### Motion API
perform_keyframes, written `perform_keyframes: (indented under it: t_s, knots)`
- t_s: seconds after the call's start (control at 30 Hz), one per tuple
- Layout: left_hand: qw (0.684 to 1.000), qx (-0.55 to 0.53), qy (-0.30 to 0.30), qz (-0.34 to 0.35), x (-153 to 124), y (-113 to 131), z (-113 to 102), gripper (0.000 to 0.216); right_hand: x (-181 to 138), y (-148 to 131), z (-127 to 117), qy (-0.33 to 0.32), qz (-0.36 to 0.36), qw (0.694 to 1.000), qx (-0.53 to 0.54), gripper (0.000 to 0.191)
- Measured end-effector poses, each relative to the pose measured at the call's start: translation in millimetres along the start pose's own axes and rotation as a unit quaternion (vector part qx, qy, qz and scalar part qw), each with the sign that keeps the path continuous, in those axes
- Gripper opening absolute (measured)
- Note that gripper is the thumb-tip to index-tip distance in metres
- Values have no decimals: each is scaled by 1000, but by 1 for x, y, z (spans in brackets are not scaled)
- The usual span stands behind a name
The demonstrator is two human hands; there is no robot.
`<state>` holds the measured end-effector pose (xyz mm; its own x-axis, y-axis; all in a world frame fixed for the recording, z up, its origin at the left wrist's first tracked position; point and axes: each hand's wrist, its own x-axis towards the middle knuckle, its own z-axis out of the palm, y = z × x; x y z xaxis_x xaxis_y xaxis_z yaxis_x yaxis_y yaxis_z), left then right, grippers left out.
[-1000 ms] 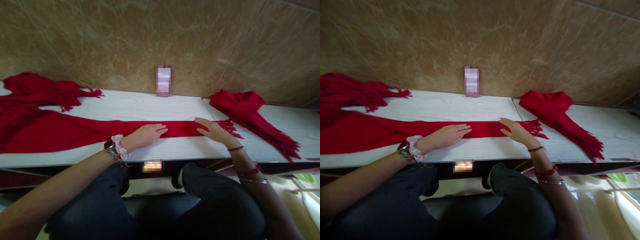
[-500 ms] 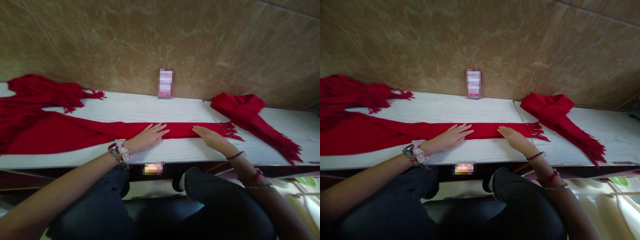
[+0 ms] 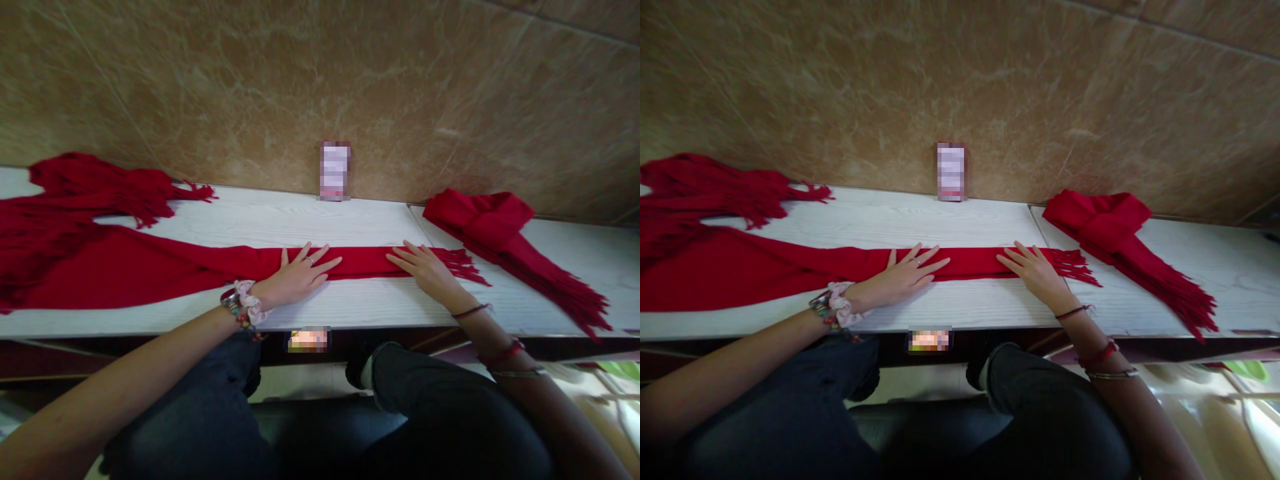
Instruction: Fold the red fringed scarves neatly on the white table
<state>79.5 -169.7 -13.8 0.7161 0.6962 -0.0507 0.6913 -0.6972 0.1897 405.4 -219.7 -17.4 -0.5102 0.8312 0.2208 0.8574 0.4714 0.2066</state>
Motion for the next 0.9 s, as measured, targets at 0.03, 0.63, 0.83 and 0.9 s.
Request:
perform_keyframes:
  t_s: [0.03,0.63,0.83,0.9]
  knots:
    - [1000,5,-10,-5,0,0,0,46,-1,1,2,-13,-3,1000,13,66]
    - [995,65,59,45,12,16,-3,50,34,-35,-24,-53,132,976,162,50]
    - [997,58,19,47,20,6,10,53,54,-65,-4,-118,158,977,84,51]
    - [997,56,24,50,20,3,11,53,47,-61,0,-120,172,975,71,50]
